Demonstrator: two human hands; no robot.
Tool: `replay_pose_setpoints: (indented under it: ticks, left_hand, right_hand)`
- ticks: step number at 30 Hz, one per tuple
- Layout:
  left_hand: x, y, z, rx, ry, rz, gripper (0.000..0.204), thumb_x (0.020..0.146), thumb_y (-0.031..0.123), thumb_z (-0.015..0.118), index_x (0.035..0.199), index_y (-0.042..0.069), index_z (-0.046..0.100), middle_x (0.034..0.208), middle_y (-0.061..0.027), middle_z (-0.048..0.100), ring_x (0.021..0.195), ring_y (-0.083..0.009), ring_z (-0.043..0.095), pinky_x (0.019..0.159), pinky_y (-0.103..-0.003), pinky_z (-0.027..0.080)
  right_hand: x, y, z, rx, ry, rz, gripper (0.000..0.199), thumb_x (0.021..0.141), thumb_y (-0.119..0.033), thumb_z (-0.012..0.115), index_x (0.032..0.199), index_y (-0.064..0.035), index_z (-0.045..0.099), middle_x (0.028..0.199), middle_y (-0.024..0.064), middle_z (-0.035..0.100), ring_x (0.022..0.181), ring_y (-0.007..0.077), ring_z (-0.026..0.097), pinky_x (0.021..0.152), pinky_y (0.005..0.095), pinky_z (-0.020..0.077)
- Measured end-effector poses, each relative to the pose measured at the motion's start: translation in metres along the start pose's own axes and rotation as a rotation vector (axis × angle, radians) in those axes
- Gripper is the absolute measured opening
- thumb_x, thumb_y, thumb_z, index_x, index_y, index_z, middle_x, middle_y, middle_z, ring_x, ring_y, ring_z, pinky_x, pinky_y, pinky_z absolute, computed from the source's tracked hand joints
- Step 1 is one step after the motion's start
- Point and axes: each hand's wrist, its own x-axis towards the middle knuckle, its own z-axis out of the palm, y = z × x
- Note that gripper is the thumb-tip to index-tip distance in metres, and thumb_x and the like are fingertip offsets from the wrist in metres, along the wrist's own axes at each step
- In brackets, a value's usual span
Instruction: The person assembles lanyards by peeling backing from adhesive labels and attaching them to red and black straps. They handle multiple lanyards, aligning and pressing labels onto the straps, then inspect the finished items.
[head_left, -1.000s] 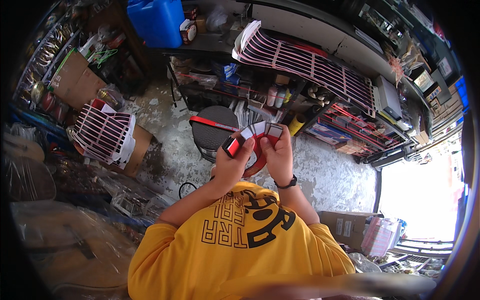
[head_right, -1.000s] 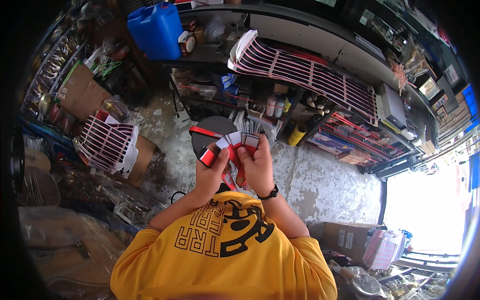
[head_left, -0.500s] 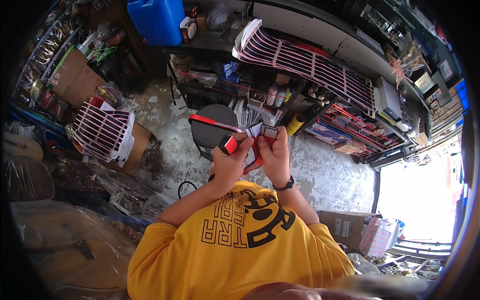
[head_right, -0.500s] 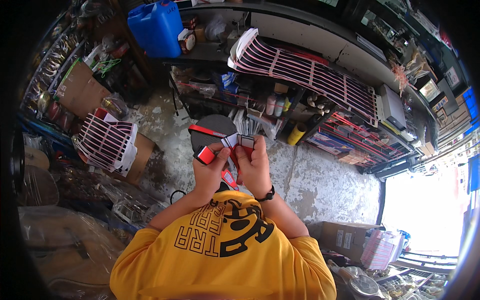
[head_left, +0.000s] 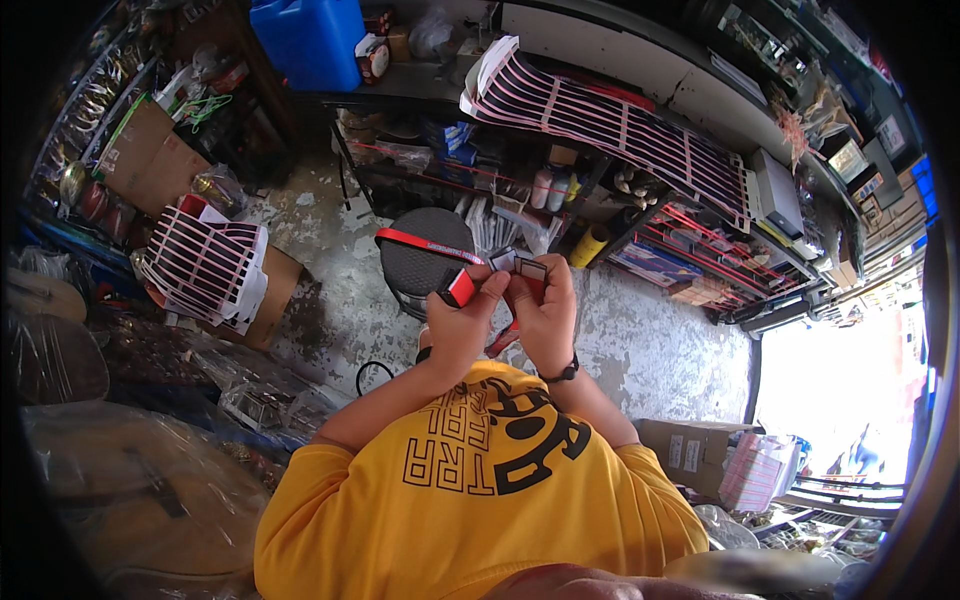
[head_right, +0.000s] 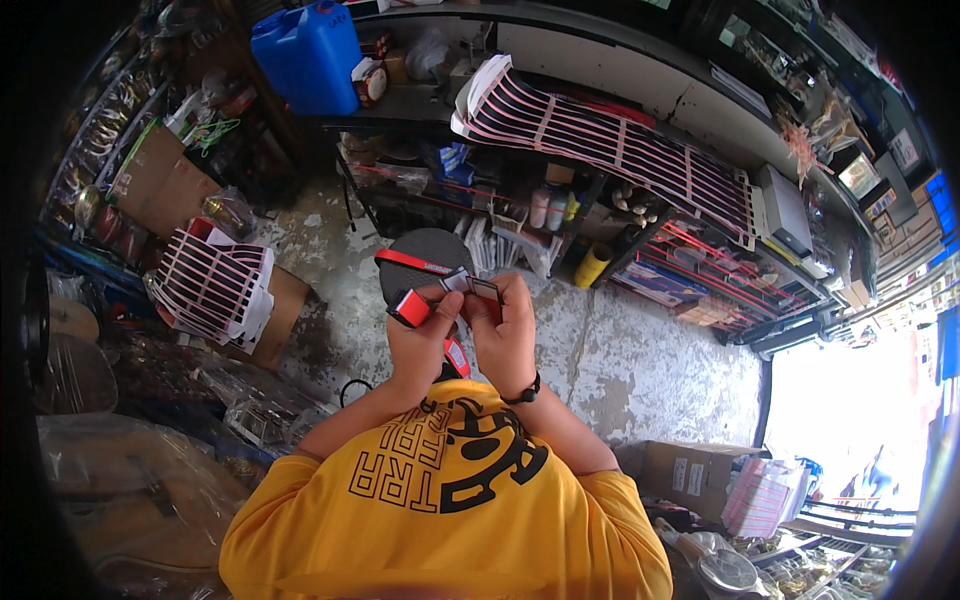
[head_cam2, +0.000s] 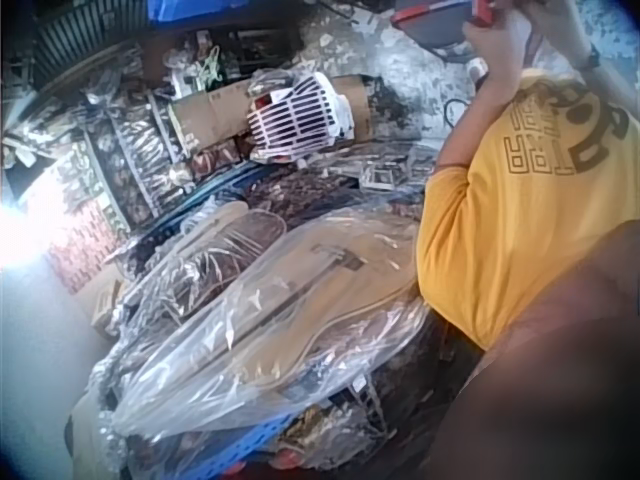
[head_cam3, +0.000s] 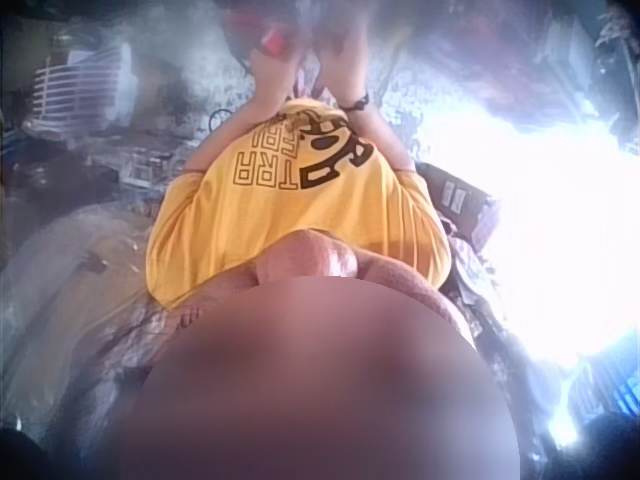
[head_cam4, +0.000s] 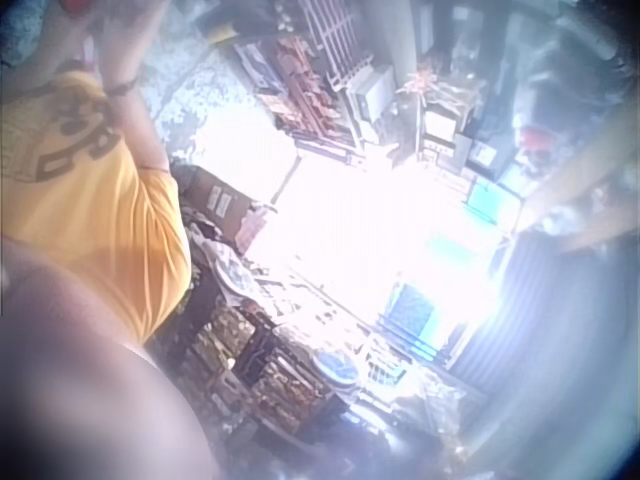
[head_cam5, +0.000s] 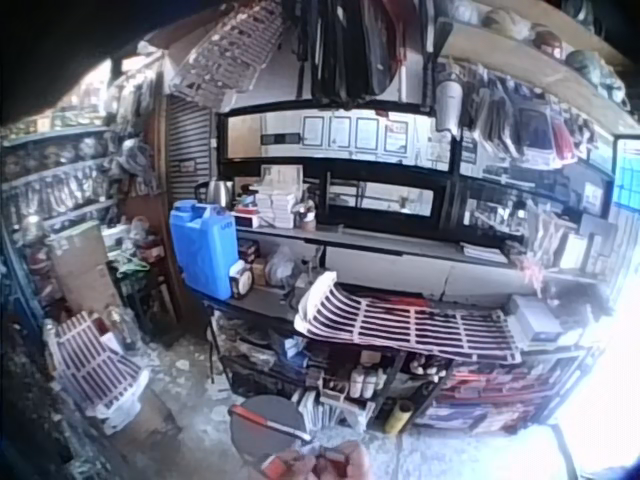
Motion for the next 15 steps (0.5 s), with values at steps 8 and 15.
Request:
replay_pose_setpoints:
  ticks: [8,15]
  left_hand:
    - [0.003,0.002,0.006,0.007,0.097,-0.028,0.018,0.088,0.016,0.070,0.088,-0.002,0.066,0.070,0.0053,0.057,0.057,-0.0012,0.042,0.051,-0.019,0.033]
    - [0.003,0.004,0.006,0.020,0.094,-0.075,0.019,0.087,0.016,0.071,0.086,-0.002,0.067,0.071,0.0037,0.059,0.061,-0.0022,0.045,0.055,-0.019,0.036]
  right_hand:
    - [0.011,0.001,-0.022,0.379,-0.056,0.134,0.022,0.075,0.009,0.072,0.094,0.0015,0.063,0.088,0.0027,0.063,0.080,0.0092,0.061,0.073,0.0230,0.0507]
    - [0.010,-0.022,-0.039,0.300,-0.084,0.129,0.033,0.075,0.010,0.071,0.105,-0.0008,0.061,0.092,0.0044,0.062,0.084,0.0100,0.060,0.075,0.0218,0.0500]
